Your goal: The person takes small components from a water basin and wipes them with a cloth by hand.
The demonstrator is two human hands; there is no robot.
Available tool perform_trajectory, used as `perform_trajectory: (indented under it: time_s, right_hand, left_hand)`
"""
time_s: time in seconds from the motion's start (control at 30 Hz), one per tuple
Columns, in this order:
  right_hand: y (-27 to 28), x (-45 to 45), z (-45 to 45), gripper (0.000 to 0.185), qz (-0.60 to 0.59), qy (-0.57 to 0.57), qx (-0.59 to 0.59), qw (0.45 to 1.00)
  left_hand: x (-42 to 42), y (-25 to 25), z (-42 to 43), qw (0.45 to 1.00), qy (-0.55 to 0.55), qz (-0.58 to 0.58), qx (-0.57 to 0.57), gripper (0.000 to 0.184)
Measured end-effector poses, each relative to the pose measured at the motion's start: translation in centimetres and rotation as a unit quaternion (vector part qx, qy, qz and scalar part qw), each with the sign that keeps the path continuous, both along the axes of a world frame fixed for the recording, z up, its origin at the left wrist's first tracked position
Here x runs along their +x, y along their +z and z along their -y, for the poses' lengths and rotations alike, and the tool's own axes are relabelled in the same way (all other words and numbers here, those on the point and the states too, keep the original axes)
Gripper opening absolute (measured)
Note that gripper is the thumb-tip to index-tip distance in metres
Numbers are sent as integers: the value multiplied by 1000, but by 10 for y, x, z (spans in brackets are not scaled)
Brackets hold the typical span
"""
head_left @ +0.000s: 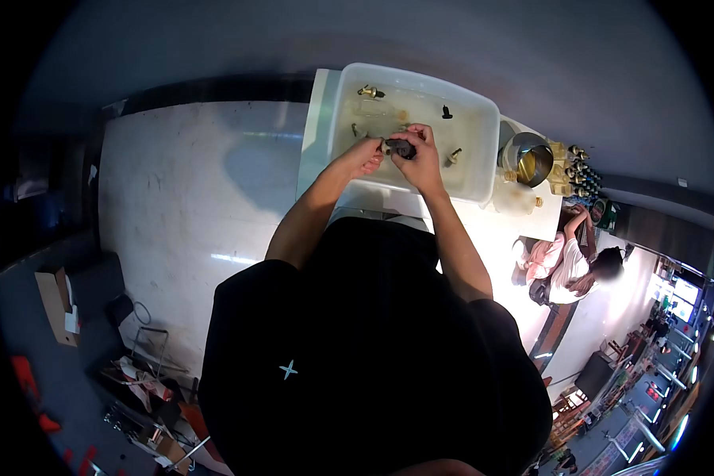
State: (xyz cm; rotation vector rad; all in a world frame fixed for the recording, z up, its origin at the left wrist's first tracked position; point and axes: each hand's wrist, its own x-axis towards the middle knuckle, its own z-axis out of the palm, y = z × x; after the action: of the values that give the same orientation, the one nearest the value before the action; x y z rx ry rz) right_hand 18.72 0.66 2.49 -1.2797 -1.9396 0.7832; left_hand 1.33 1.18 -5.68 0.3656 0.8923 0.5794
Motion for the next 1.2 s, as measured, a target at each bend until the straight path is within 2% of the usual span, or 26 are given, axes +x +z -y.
perform_trajectory:
  time_s: [0.07, 0.17, 0.23, 0.37, 0.47, 0.53, 0.57, 0.63, 0.67, 0.77, 0.8, 0.87, 0.97, 1.07, 1.17, 1.2]
  right_hand:
    - [14, -1, 2, 37, 56, 38, 52, 996]
    - [23, -3, 0, 35, 111, 124, 130, 977]
    - [22, 1, 0, 33, 133, 185, 157, 961]
    - [13, 1, 6, 32, 132, 143, 166, 967]
    - [9, -2, 8, 31, 87, 72, 133, 985]
    - [2, -5, 6, 30, 52, 28, 101, 993]
    - [0, -6, 8, 29, 10, -7, 24, 1000]
    - [7, -9, 10, 28, -71, -75, -127, 987]
    - [5, -9, 8, 24, -111, -87, -134, 981]
    - [-12, -8, 0, 23, -198, -84, -166, 962]
    - [-7, -9, -2, 24, -222, -84, -208, 949]
    - [2, -9, -4, 24, -268, -86, -291, 914]
    - [11, -11, -6, 24, -416, -85, -388, 818]
    - [24, -4, -6, 23, -432, -78, -478, 761]
    - [18, 4, -9, 22, -441, -66, -555, 702]
    - [17, 5, -10, 22, -441, -61, -582, 680]
  left_hand:
    - [2, 8, -2, 998, -2, 1, -55, 41]
    - [2, -8, -6, 994, -5, 20, -103, 36]
    - [0, -5, -5, 995, -29, 38, -89, 36]
    - [-1, -5, -5, 993, -48, 68, -80, 37]
    - [5, -1, 1, 990, 30, 104, -86, 38]
    - [10, -1, 2, 993, 54, 95, -50, 43]
    - [12, 0, 2, 993, 66, 90, -32, 45]
    - [24, 36, 4, 988, 150, -16, 26, 44]
    - [27, 50, 5, 978, 191, -68, 54, 44]
    - [23, 51, -3, 941, 171, -240, 166, 45]
    - [22, 57, -4, 925, 179, -263, 206, 45]
    - [20, 70, -5, 888, 194, -307, 284, 47]
    - [16, 65, -15, 837, 149, -396, 348, 47]
    - [17, 83, -11, 834, 156, -370, 378, 47]
    - [16, 75, -10, 787, 160, -382, 457, 44]
    - [16, 79, -7, 803, 157, -359, 449, 42]
